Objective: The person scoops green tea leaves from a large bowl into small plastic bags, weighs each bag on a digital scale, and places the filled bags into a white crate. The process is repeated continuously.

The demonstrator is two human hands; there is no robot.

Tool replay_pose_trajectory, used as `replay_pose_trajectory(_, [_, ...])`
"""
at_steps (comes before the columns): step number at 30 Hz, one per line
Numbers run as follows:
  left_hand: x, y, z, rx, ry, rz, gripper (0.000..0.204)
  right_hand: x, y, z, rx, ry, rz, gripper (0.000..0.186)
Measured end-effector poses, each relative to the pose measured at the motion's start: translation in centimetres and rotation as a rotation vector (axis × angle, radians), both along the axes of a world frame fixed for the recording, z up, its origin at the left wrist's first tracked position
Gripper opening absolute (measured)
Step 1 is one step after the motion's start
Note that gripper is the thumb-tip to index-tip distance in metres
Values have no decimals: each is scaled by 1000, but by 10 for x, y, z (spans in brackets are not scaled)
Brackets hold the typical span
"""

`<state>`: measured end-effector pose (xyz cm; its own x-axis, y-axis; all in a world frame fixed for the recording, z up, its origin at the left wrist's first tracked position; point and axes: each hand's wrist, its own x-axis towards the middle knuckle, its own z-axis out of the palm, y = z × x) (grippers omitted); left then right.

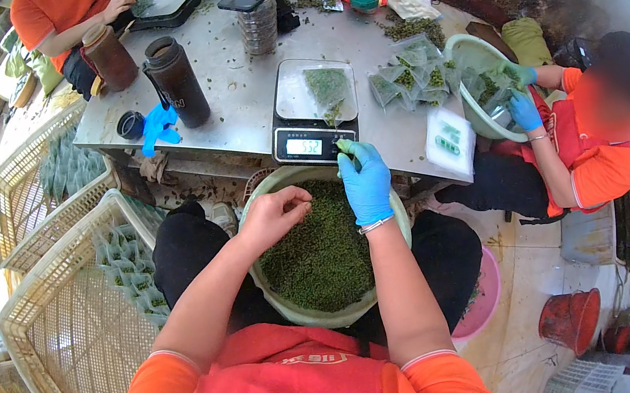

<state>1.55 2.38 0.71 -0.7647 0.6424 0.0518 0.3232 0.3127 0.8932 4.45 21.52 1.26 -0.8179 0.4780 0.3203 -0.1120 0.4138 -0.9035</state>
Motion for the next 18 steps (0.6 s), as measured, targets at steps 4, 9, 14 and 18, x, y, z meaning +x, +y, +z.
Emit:
replay_pose_trajectory(4, [0, 0, 1, -6, -7, 2, 20, -6, -4, 15, -139, -263, 89, 42])
replay_pose_trajectory(9, [0, 2, 3, -19, -4, -20, 20, -45, 16, 26, 134, -583, 111, 61])
replay_pose_trajectory(14, [0, 3, 3, -18, -22, -22, 19, -55, 26, 14, 366, -545, 29, 62])
replay_pose_trajectory(18, [1, 4, 10, -44, -11, -40, 20, -41, 13, 12, 344, -345, -36, 52])
